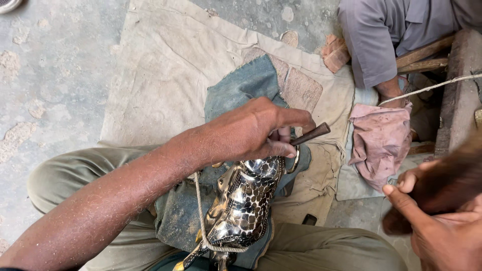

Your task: The person sits on the floor and uses a wooden mallet and metal punch to emboss a pattern on a silver-colored metal animal figurine. They repeatedly strike the punch to create a textured surface on the figurine's body.

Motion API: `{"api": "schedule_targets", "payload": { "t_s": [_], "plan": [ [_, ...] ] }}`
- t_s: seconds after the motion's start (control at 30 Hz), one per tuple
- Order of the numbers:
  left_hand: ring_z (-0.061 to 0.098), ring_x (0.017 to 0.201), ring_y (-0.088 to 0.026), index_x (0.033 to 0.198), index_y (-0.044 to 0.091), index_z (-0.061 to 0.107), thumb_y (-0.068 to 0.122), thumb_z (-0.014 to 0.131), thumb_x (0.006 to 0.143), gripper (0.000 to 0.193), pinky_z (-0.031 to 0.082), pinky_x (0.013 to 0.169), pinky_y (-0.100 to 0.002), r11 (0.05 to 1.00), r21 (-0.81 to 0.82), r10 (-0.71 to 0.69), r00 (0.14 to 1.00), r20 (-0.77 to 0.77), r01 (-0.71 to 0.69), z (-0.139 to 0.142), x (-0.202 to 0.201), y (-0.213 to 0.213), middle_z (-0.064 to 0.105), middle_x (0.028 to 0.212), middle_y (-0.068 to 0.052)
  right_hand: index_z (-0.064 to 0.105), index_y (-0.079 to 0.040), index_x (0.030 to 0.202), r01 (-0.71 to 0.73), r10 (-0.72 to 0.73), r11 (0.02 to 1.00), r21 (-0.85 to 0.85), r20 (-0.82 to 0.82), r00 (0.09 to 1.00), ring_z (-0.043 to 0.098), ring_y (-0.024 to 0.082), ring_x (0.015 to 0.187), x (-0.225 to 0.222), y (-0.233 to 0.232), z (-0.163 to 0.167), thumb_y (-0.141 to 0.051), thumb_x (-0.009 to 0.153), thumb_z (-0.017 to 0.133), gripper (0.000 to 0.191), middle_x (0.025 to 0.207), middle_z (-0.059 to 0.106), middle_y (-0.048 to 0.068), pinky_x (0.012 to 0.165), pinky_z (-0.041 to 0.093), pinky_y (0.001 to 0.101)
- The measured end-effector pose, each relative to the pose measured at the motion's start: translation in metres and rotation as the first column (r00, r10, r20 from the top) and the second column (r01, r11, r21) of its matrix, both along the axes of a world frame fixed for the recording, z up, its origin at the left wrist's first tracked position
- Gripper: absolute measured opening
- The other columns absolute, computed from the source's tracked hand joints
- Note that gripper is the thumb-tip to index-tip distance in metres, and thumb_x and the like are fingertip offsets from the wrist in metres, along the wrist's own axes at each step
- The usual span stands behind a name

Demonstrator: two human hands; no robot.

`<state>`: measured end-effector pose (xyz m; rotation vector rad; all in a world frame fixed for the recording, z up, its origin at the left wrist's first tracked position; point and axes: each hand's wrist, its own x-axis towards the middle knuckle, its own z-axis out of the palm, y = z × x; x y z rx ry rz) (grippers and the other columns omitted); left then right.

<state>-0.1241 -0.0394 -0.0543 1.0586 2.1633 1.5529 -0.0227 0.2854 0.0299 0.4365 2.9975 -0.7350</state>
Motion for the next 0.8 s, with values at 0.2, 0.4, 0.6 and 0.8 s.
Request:
{"api": "schedule_targets", "payload": {
  "t_s": [0.2, 0.4, 0.6, 0.8],
  "plan": [
    [0.075, 0.064, -0.014, 0.131, 0.011, 0.061, 0.023, 0.076, 0.091, 0.045, 0.057, 0.053, -0.034, 0.996, 0.055, -0.069, 0.998, 0.014, 0.068, -0.002, -0.005, 0.0, 0.077, 0.076, -0.004, 0.061, 0.004, 0.117, -0.096, 0.079, 0.98, -0.177, -0.1, 0.992, 0.066, 0.013, 0.089, 0.0, 0.002, -0.005, 0.015, 0.075, 0.072, 0.045, 0.099, 0.067, 0.007, 0.081, 0.055, 0.0255],
    [0.078, 0.067, -0.012, 0.135, 0.013, 0.061, 0.023, 0.074, 0.091, 0.047, 0.061, 0.055, -0.031, 0.991, 0.096, -0.088, 0.996, -0.012, 0.089, -0.008, -0.008, 0.002, 0.079, 0.08, -0.004, 0.074, -0.001, 0.115, -0.302, 0.234, 0.865, 0.401, 0.211, 0.949, 0.073, 0.019, 0.08, -0.01, -0.011, 0.0, 0.007, 0.072, 0.088, 0.046, 0.088, 0.074, 0.012, 0.078, 0.057, 0.0338],
    [0.078, 0.067, -0.011, 0.134, 0.013, 0.06, 0.022, 0.075, 0.09, 0.048, 0.062, 0.055, -0.03, 0.992, 0.071, -0.108, 0.994, 0.004, 0.108, -0.009, -0.011, 0.001, 0.079, 0.08, -0.003, 0.069, 0.003, 0.106, -0.254, 0.227, 0.93, 0.266, 0.13, 0.965, 0.072, 0.02, 0.081, -0.007, -0.013, -0.008, 0.002, 0.08, 0.082, 0.029, 0.086, 0.074, 0.013, 0.078, 0.058, 0.0361],
    [0.078, 0.067, -0.011, 0.132, 0.012, 0.061, 0.02, 0.077, 0.087, 0.049, 0.063, 0.055, -0.029, 0.992, 0.054, -0.119, 0.993, 0.016, 0.118, -0.007, -0.012, 0.002, 0.078, 0.078, -0.004, 0.068, -0.002, 0.108, 0.441, -0.444, 0.192, -0.877, 0.323, 0.836, 0.07, 0.011, 0.087, -0.011, 0.004, -0.024, -0.02, 0.091, 0.082, 0.029, 0.094, 0.07, 0.004, 0.081, 0.061, 0.0285]
  ]
}}
